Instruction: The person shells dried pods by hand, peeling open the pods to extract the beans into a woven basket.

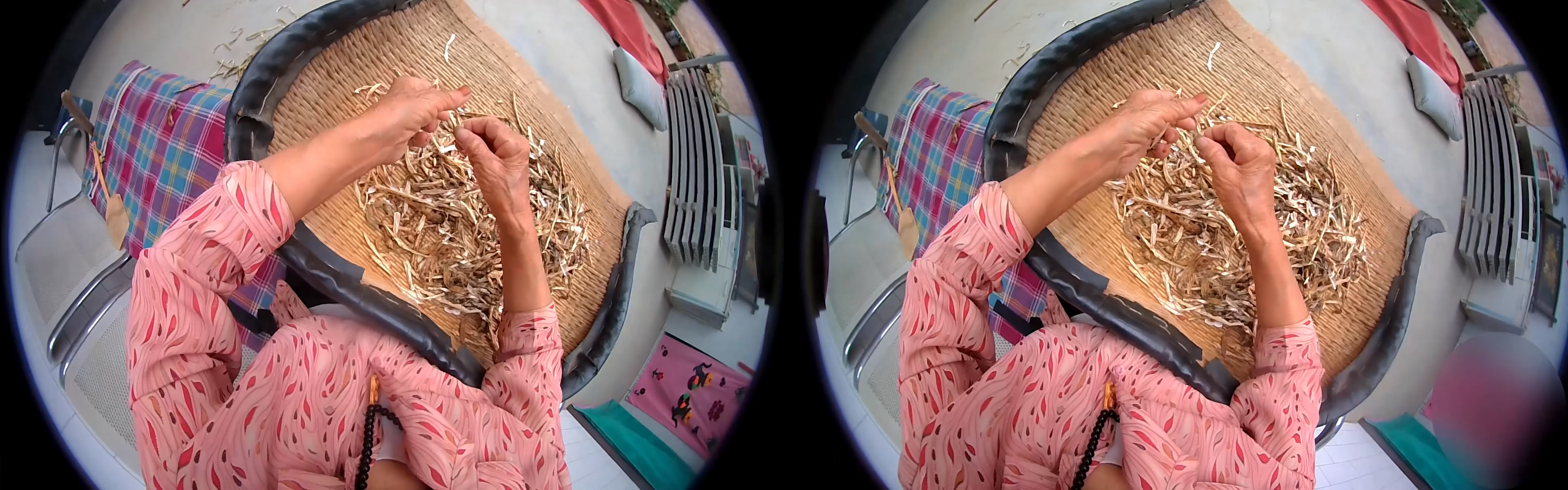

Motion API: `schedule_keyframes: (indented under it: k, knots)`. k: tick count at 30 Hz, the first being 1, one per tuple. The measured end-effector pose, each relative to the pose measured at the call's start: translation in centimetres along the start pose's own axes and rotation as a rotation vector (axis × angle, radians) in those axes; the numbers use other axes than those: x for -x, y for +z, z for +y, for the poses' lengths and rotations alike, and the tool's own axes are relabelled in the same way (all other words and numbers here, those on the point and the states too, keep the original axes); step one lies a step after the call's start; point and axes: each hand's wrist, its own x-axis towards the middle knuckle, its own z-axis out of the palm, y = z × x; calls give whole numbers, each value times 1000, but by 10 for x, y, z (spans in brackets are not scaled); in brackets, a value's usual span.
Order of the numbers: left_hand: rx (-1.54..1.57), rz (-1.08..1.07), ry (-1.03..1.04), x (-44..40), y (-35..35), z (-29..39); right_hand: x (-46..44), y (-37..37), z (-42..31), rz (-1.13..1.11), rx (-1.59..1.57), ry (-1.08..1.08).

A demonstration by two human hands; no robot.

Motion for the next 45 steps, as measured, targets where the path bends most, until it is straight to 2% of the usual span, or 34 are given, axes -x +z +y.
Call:
schedule_keyframes:
  k: [3,4,6,7,10,12,14,17,20,21,24,27,30,33,36,37,39,42,44,45]
  knots:
    - [-113,-43,175,8,5,2,2,3,-16,-55,117,-114]
    - [-150,-56,254,9,6,2,0,1,-20,-70,5,-52]
    - [-49,13,216,3,3,2,-5,-3,-25,-100,-219,64]
    - [2,33,190,2,0,5,-10,-6,-9,-21,-115,8]
    - [85,48,162,4,-5,11,-16,-8,40,59,665,-357]
    - [149,3,154,-4,-8,7,-7,0,63,-102,954,-114]
    - [231,-26,117,-2,-6,7,0,2,81,-46,1022,-259]
    - [297,-10,42,4,-3,10,-1,-2,68,14,853,-251]
    - [203,10,37,7,-3,14,-5,-14,54,5,307,79]
    - [186,27,37,6,-2,14,-9,-16,49,-25,74,93]
    - [179,-5,59,0,-3,5,-4,-24,22,-90,-264,330]
    - [39,-28,115,-1,0,-4,-4,-18,10,-122,-393,345]
    - [-83,-46,168,5,8,-7,-6,-6,-14,-128,-418,207]
    - [-74,-198,136,7,9,-5,-8,6,-27,-83,-299,53]
    - [35,-193,157,3,6,-5,-7,8,-28,30,-246,-28]
    - [53,-38,153,4,9,-2,-8,7,-31,107,-225,-22]
    - [58,47,103,2,4,3,-11,0,-15,210,-86,16]
    - [99,88,54,1,2,9,-4,-1,35,-105,500,0]
    - [141,86,25,2,2,11,8,9,45,-126,823,-67]
    - [175,54,28,2,2,10,10,13,52,-146,854,-55]
